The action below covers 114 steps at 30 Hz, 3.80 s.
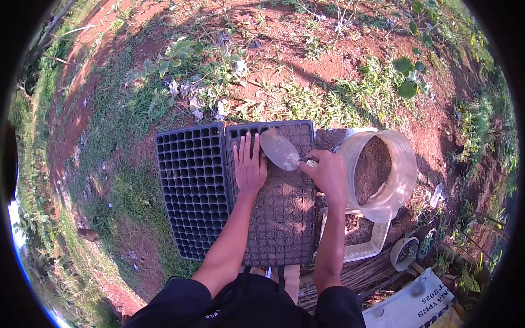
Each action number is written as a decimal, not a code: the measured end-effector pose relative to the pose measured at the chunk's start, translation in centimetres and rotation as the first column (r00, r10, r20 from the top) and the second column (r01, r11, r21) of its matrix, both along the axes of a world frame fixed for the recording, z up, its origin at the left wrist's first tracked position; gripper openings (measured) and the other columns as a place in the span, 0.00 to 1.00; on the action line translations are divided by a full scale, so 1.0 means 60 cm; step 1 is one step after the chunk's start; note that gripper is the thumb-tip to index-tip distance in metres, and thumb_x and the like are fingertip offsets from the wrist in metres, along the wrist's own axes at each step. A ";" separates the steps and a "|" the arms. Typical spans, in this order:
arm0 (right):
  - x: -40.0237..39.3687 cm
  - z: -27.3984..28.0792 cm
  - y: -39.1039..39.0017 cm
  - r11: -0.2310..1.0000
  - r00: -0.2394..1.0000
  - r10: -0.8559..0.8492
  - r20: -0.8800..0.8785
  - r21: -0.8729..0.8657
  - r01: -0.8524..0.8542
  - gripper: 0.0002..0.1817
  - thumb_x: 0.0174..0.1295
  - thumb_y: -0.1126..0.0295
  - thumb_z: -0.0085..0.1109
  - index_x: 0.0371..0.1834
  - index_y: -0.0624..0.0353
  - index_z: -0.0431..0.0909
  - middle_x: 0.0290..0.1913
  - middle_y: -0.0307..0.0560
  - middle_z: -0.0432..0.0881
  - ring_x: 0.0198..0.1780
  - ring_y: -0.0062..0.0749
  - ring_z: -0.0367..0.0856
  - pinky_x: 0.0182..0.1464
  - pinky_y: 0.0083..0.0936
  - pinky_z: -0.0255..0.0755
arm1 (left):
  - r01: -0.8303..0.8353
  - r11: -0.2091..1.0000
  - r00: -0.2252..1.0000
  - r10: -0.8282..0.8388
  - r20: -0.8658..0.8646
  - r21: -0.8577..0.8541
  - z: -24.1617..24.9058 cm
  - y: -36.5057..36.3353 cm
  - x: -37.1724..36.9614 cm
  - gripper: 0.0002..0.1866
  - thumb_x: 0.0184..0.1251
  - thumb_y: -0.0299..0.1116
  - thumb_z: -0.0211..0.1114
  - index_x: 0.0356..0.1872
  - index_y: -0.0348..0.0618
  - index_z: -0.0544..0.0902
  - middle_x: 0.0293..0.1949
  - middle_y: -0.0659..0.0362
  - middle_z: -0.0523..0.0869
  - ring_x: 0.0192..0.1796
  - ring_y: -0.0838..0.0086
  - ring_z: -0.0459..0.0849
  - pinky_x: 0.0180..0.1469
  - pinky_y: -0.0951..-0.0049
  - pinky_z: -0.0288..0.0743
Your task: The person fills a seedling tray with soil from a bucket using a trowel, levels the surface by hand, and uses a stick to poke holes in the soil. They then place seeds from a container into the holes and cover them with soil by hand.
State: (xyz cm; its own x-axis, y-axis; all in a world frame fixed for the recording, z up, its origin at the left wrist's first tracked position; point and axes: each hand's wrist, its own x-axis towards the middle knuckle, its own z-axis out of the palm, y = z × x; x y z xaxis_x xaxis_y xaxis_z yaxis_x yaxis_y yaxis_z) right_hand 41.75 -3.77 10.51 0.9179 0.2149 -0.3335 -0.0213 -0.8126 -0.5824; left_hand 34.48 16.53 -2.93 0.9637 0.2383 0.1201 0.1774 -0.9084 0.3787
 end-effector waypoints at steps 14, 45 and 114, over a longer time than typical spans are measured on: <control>-0.002 -0.008 0.003 0.999 0.999 -0.033 0.029 0.038 0.031 0.18 0.56 0.57 0.74 0.42 0.61 0.91 0.38 0.60 0.90 0.42 0.53 0.90 0.49 0.41 0.81 | -0.010 1.000 1.000 0.010 0.023 -0.022 -0.010 0.000 -0.001 0.33 0.80 0.42 0.50 0.82 0.42 0.59 0.82 0.53 0.61 0.84 0.61 0.56 0.85 0.51 0.43; -0.099 -0.085 0.049 0.956 0.969 -0.242 0.047 0.183 0.229 0.17 0.68 0.74 0.60 0.51 0.65 0.62 0.40 0.73 0.79 0.46 0.77 0.79 0.51 0.59 0.69 | -0.012 1.000 0.999 0.013 0.051 -0.027 -0.006 -0.003 -0.001 0.30 0.79 0.41 0.51 0.79 0.44 0.66 0.81 0.51 0.63 0.83 0.58 0.58 0.84 0.49 0.45; -0.207 0.056 -0.253 0.766 0.723 -0.640 0.261 0.289 0.574 0.25 0.69 0.76 0.62 0.69 0.56 0.69 0.61 0.48 0.76 0.63 0.35 0.73 0.67 0.34 0.66 | -0.003 0.997 0.985 -0.011 0.174 0.080 -0.026 -0.003 0.004 0.28 0.82 0.44 0.50 0.77 0.44 0.68 0.79 0.53 0.66 0.82 0.59 0.60 0.84 0.49 0.46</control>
